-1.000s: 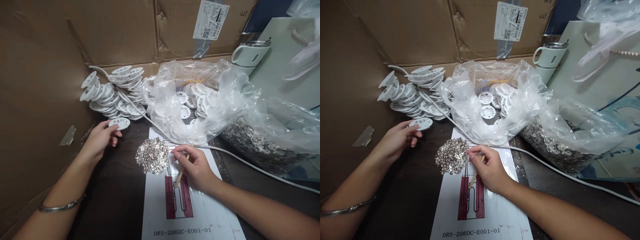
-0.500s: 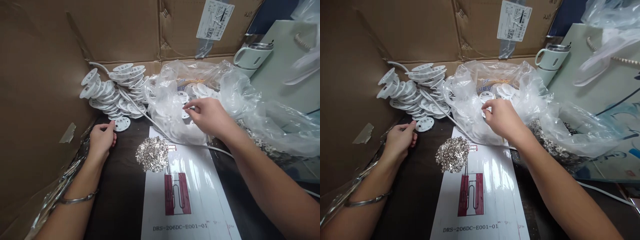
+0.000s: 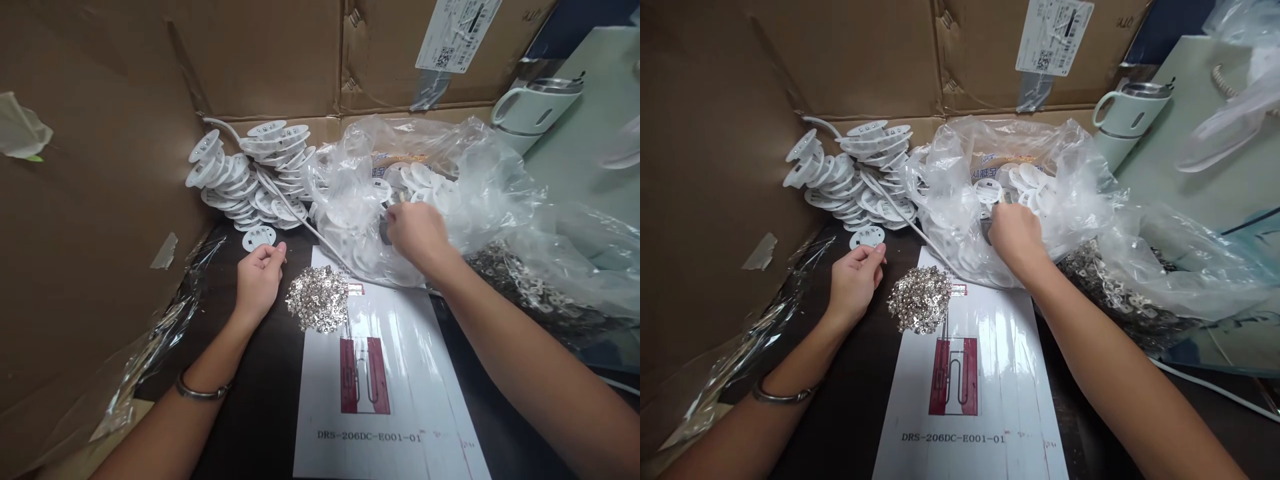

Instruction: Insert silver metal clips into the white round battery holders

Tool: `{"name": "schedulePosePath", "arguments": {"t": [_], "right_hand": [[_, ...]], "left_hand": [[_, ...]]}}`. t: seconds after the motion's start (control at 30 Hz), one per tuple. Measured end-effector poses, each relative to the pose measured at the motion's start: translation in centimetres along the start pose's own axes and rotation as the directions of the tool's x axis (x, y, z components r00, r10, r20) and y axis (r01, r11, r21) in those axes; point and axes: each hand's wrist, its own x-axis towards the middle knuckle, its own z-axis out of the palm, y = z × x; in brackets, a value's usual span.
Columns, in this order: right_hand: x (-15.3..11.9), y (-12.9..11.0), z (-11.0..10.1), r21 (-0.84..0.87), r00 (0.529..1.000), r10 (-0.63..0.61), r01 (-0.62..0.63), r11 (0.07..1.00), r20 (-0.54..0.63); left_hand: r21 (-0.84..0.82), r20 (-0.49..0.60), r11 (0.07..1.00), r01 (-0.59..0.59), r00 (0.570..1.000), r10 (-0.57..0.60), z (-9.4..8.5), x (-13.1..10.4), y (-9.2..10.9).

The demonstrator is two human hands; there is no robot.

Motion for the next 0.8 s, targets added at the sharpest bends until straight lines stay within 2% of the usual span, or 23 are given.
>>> {"name": "schedulePosePath", "arguments": {"t": [0.07, 0.1, 0.17, 0.2, 0.27, 0.3, 0.33, 0.4, 0.43, 0.53, 0.57, 0.63, 0.67, 0.7, 0.73, 0.8], "right_hand": [[-1.6, 0.1, -1.3, 0.074, 0.975, -0.056, 0.073, 0.995, -0.213], [-2.6, 0.0, -1.7, 0.11, 0.936, -0.114, 0.159, 0.981, -0.332], [-4.9, -0.3, -1.7, 0.147, 0.814, -0.268, 0.392, 0.908, -0.515], [-6.1, -0.6, -1.2, 0.143, 0.722, -0.362, 0.534, 0.833, -0.59], [-8.1, -1.3, 0.4, 0.121, 0.538, -0.549, 0.776, 0.619, -0.64], [-8.8, -1.7, 1.3, 0.151, 0.501, -0.609, 0.833, 0.533, -0.615], [-9.4, -2.1, 2.2, 0.202, 0.493, -0.649, 0.858, 0.472, -0.579], [-10.0, -2.8, 3.7, 0.325, 0.535, -0.654, 0.844, 0.426, -0.534], [-10.1, -3.0, 4.1, 0.384, 0.578, -0.621, 0.816, 0.433, -0.529], [-10.0, -3.3, 4.6, 0.552, 0.766, -0.388, 0.64, 0.535, -0.512], [-9.9, -3.2, 4.5, 0.611, 0.833, -0.304, 0.547, 0.572, -0.462], [-9.7, -3.0, 4.3, 0.717, 0.941, -0.203, 0.338, 0.609, -0.271], [-9.6, -2.9, 4.2, 0.75, 0.967, -0.204, 0.246, 0.614, -0.151], [-9.6, -2.8, 4.1, 0.767, 0.974, -0.225, 0.169, 0.619, -0.033], [-9.5, -2.8, 4.0, 0.77, 0.965, -0.253, 0.114, 0.627, 0.063], [-9.5, -2.8, 3.8, 0.752, 0.938, -0.303, 0.076, 0.655, 0.169]], "left_hand": [[-0.023, 0.031, 1.0, -0.02, 0.999, 0.021, 0.2, -0.9, 0.4], [-0.033, 0.055, 0.999, -0.025, 0.998, 0.027, 0.4, -1.4, 0.6], [-0.126, 0.161, 0.991, -0.046, 0.985, 0.066, 0.6, -2.5, 0.7], [-0.212, 0.243, 0.977, -0.034, 0.966, 0.086, 0.7, -3.0, 0.7], [-0.358, 0.422, 0.932, 0.055, 0.9, 0.109, 0.9, -3.9, 0.7], [-0.393, 0.474, 0.913, 0.105, 0.874, 0.104, 0.9, -4.2, 0.6], [-0.406, 0.496, 0.903, 0.14, 0.864, 0.089, 0.9, -4.4, 0.6], [-0.374, 0.471, 0.91, 0.18, 0.882, 0.02, 1.0, -4.6, 0.7], [-0.356, 0.437, 0.916, 0.185, 0.899, -0.011, 1.0, -4.6, 0.8], [-0.323, 0.324, 0.931, 0.171, 0.944, -0.061, 1.2, -4.1, 0.9], [-0.316, 0.291, 0.935, 0.164, 0.954, -0.069, 1.3, -3.9, 0.9], [-0.298, 0.241, 0.942, 0.155, 0.967, -0.083, 1.4, -3.5, 0.8], [-0.291, 0.223, 0.944, 0.156, 0.97, -0.092, 1.4, -3.4, 0.7], [-0.287, 0.21, 0.944, 0.161, 0.972, -0.102, 1.5, -3.2, 0.7], [-0.287, 0.2, 0.944, 0.164, 0.974, -0.109, 1.6, -3.1, 0.7], [-0.286, 0.187, 0.944, 0.166, 0.976, -0.116, 1.7, -3.0, 0.7]]}}
